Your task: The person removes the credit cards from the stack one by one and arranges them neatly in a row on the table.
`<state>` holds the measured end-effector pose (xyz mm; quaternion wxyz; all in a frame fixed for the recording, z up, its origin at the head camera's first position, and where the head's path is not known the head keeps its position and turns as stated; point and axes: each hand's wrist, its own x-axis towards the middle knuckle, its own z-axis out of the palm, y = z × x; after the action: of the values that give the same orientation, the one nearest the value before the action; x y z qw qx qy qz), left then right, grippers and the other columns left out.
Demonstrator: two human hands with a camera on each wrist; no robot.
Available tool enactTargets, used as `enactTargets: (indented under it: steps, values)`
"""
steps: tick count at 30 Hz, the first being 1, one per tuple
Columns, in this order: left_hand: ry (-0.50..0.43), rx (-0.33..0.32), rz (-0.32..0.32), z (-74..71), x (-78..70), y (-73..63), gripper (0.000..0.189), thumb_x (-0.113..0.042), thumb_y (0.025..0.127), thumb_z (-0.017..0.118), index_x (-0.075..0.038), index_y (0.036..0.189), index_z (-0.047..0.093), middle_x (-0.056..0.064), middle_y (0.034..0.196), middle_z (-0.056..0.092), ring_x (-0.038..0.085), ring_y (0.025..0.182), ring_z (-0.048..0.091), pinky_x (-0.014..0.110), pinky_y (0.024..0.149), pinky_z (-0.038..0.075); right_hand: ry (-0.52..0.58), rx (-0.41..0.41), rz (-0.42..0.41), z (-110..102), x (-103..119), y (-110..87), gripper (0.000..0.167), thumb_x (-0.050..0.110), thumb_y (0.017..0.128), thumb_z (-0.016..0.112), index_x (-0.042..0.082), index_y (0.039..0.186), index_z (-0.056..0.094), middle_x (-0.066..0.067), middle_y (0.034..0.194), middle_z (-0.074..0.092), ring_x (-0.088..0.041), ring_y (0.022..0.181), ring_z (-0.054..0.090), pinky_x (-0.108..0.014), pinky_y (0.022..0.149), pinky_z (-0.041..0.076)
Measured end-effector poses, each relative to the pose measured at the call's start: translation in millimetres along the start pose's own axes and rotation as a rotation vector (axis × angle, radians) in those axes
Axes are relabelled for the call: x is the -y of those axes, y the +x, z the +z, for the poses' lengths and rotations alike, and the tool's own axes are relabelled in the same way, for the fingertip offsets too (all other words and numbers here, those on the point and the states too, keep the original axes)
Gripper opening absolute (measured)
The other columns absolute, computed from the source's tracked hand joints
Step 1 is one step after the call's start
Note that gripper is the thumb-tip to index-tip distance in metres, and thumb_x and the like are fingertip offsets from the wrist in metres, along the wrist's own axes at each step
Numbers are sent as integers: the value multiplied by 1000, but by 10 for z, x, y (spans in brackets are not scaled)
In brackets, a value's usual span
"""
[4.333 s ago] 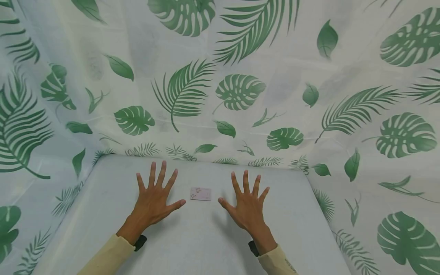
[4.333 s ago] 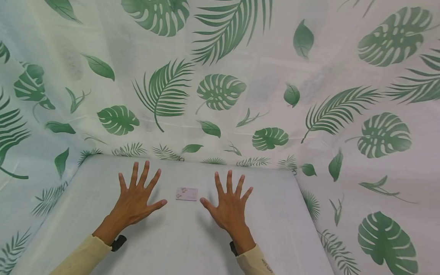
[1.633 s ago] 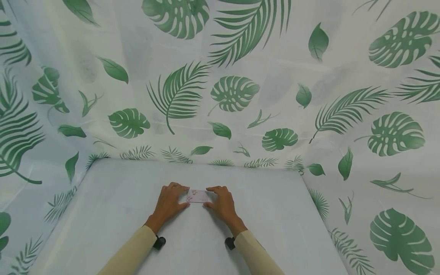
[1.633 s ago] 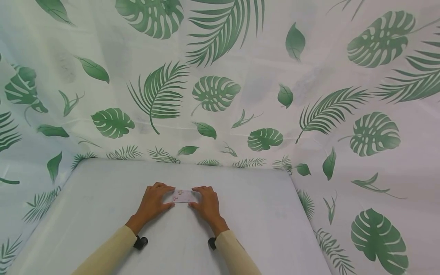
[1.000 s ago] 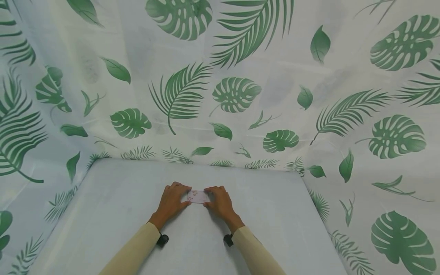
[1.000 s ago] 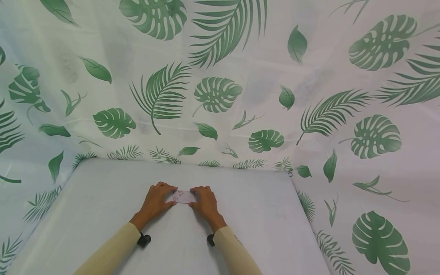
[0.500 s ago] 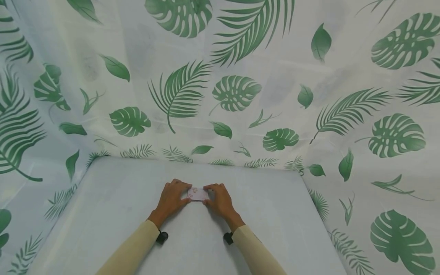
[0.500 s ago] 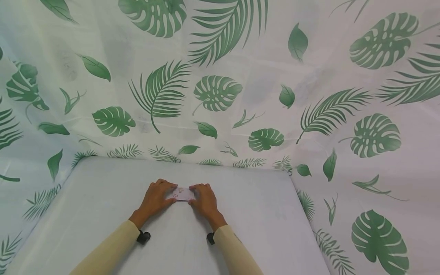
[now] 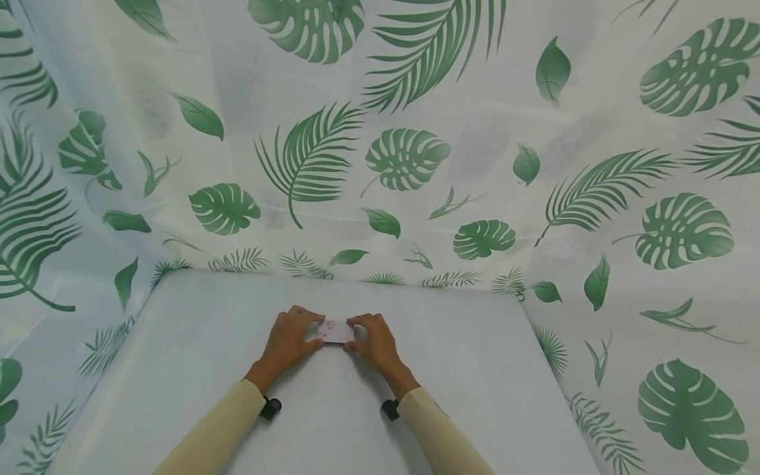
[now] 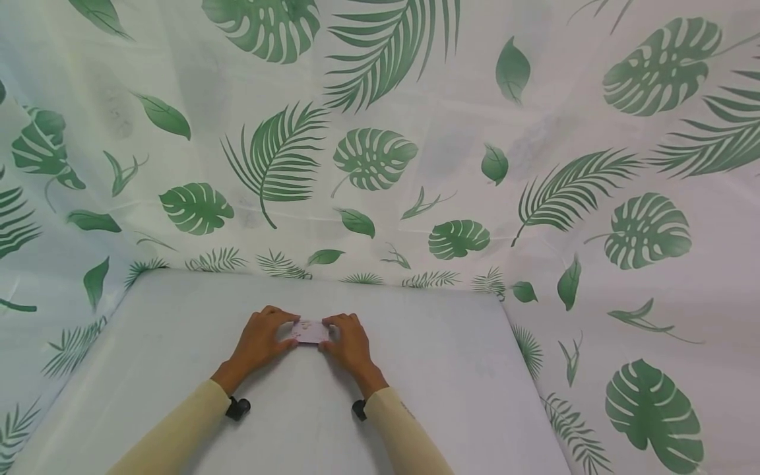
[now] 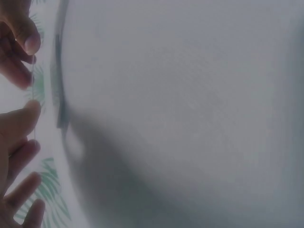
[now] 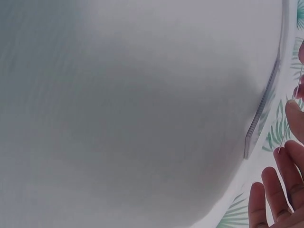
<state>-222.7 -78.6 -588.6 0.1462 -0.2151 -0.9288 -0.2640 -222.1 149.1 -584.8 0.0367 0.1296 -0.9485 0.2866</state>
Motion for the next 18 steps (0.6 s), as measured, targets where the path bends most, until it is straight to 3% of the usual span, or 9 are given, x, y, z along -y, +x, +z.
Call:
enactTargets:
  steps: [10, 18]
  values:
    - [6, -1, -16, -98, 65, -103, 51, -32, 73, 86, -16, 118, 70, -1, 111, 69, 20, 107, 54, 44, 87, 40, 37, -3, -26, 41, 108, -1, 51, 22, 72, 87, 19, 119, 69, 6, 119, 64, -14, 105, 51, -36, 91, 44]
    - [30, -15, -24, -176, 128, -195, 51, -33, 72, 87, -17, 118, 71, -2, 110, 69, 19, 105, 54, 44, 85, 42, 49, 23, 1, 126, 201, 3, 49, 24, 73, 87, 22, 119, 70, 10, 119, 63, -10, 104, 50, -33, 90, 44]
